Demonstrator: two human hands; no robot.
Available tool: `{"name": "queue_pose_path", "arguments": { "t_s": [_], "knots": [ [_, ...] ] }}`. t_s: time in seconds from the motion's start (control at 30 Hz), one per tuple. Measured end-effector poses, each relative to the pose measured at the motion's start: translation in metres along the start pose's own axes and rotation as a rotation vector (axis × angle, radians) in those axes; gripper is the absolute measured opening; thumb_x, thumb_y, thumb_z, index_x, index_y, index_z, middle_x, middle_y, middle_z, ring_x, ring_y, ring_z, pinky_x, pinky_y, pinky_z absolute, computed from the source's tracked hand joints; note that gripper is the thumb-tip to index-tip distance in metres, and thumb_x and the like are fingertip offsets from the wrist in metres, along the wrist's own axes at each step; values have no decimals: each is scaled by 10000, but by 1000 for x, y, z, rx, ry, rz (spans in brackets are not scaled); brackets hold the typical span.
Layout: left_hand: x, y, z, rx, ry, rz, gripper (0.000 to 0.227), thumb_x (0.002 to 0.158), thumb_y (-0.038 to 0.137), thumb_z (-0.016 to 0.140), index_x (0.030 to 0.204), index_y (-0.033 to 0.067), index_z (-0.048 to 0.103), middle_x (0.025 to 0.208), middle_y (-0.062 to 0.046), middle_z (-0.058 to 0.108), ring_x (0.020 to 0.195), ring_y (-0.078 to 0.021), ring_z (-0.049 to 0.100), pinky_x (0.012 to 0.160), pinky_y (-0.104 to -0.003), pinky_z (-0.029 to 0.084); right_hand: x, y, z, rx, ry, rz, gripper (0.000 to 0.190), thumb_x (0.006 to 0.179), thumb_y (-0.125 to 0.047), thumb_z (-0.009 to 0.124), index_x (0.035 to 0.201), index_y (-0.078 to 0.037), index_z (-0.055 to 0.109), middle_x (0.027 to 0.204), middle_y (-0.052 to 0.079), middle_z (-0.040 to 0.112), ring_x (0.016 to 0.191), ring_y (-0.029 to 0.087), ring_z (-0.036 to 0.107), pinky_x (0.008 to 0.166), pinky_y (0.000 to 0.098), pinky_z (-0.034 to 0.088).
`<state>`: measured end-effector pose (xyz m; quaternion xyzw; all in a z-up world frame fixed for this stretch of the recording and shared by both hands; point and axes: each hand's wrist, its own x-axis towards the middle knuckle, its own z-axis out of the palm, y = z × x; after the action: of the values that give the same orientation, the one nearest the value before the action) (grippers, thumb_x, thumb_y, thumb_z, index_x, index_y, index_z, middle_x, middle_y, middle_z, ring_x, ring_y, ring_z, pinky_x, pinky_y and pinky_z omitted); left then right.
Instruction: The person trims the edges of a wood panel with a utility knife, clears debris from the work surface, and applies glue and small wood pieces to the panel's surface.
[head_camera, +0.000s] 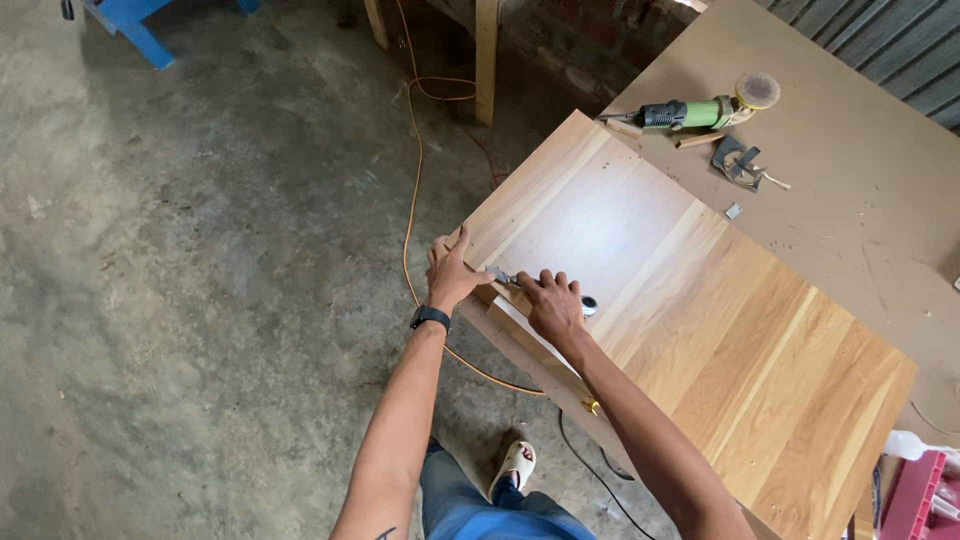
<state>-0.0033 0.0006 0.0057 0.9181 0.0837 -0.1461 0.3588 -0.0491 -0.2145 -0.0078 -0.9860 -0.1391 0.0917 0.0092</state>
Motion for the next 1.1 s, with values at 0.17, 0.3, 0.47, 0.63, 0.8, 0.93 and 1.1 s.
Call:
{"name": "queue_pose_path", "arguments": {
  "t_s": [0.17,0.3,0.47,0.63,0.8,0.93,1.1],
  "knots": [
    [10,2,10,5,13,-46,1081,734,514,832,1652,328,293,1543,-158,333,1383,-398,383,1064,-615,445,13,1,3,-4,10,24,395,1037,-233,441,1391,-389,515,1069,31,560,1015,253,553,871,433,451],
    [0,8,-2,14,-11,-48,1123,719,476,860,1663,354,263,1551,-145,321,1382,-409,375,1067,-610,432,3,2,8,11,25,-1,419,1022,-260,470,1421,-385,494,1104,34,558,1052,275,561,881,452,455],
    [-3,29,-9,39,13,-97,1046,767,530,786,1656,377,256,1520,-157,373,1364,-406,391,1081,-586,415,21,0,14,22,99,20,539,896,-157,554,1398,-351,517,1115,40,555,1032,282,556,852,457,456],
    [-3,22,-5,101,16,-115,1051,749,542,821,1644,419,284,1498,-142,389,1347,-393,423,1081,-563,418,5,-4,20,42,147,0,637,828,-74,587,1418,-299,505,1141,71,539,1020,291,560,837,450,462],
    [4,28,1,173,51,-164,968,803,645,742,1633,457,279,1478,-111,410,1385,-354,397,1118,-528,383,23,-3,29,75,186,50,576,851,-142,565,1393,-313,468,1115,57,514,976,304,537,812,470,433],
    [-68,95,-59,-58,53,16,912,964,336,693,1682,154,162,1452,-338,519,1375,-539,464,1106,-679,370,13,-13,17,86,250,51,457,942,-303,585,1388,-301,486,1074,78,516,964,321,533,794,486,432],
    [-4,44,-9,611,71,296,690,984,476,625,1589,217,416,1723,-169,229,1587,-354,215,1171,-788,134,28,1,42,64,245,208,400,1008,-419,512,1389,-299,492,1054,74,522,973,320,536,800,484,441]
  ]
}}
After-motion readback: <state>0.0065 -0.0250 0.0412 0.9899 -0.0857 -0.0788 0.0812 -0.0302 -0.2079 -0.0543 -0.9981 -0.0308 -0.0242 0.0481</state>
